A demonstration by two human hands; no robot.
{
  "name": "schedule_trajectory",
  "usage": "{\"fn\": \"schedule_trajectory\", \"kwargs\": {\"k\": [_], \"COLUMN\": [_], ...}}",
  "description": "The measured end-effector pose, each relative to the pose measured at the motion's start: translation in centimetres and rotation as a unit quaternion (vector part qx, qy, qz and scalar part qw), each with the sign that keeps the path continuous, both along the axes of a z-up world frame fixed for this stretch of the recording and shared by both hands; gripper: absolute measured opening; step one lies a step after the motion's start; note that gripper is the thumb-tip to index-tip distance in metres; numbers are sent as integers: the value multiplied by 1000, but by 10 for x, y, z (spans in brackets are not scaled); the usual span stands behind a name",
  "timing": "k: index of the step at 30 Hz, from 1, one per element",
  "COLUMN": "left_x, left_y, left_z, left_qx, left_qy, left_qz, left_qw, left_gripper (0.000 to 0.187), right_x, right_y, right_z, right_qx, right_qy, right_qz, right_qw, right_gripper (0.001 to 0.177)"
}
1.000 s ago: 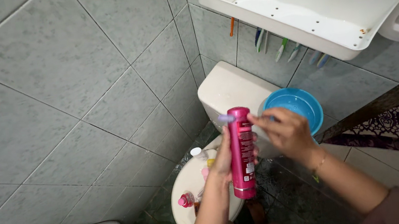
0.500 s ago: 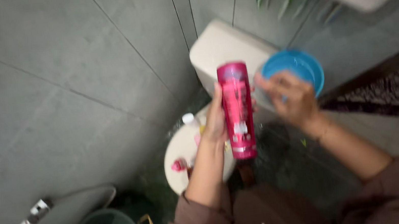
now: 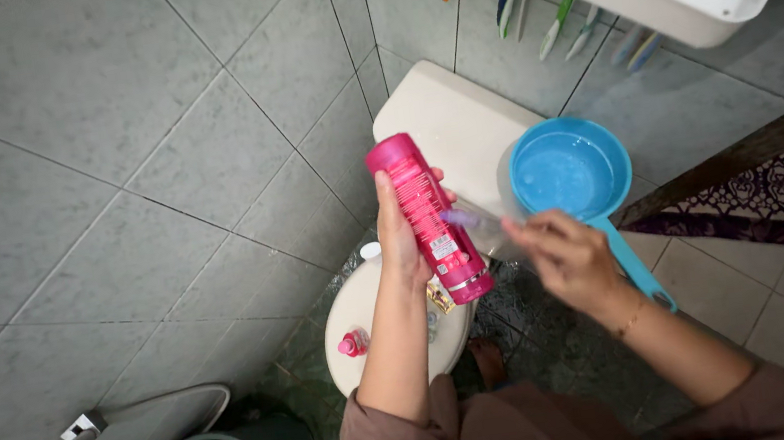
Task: The person cleans several toiletry containers, including a white lotion bottle and pink shampoo bottles, by scrubbing them with a toothbrush in a blue bowl of water. They then place the cleaned items onto a white wall-mounted shelf and organize various tubes of toothpaste and cream.
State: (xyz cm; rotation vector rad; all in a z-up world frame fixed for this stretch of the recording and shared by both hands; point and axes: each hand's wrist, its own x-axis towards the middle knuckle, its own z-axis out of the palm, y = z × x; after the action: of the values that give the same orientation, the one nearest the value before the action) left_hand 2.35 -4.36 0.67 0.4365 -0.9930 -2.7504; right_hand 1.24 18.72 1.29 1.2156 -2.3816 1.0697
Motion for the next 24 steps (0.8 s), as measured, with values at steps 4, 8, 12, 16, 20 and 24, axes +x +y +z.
{"fn": "schedule_trajectory", "kwargs": {"k": [4,8,12,16,20,24], "left_x": [-2,0,-2,6,14,13], "left_y": [-1,4,4,7,29,24], "left_z": [3,8,8,-9,-21,-24], "left_qx": [12,6,-21,-73,-30,0], "left_qy": [-8,19,23,61,82,66], "left_qz": [57,127,192,99,-11,9], "left_qw": [998,992,981,991,996,998], "left_gripper": [70,66,62,74,70,73], "right_x": [20,26,31,29,-5,-5], "right_y": [8,12,18,11,-7,-14], "right_z": [-13,-32,-46,-26,12,3], "right_qx": [-19,2,-44,-36,-17,-27], "right_qy": [7,14,1,-14,10,51], "right_qz": [5,-28,-55,-37,-78,-40], "right_qw": [1000,1000,998,999,997,998], "right_gripper": [53,45,41,37,39,46]}}
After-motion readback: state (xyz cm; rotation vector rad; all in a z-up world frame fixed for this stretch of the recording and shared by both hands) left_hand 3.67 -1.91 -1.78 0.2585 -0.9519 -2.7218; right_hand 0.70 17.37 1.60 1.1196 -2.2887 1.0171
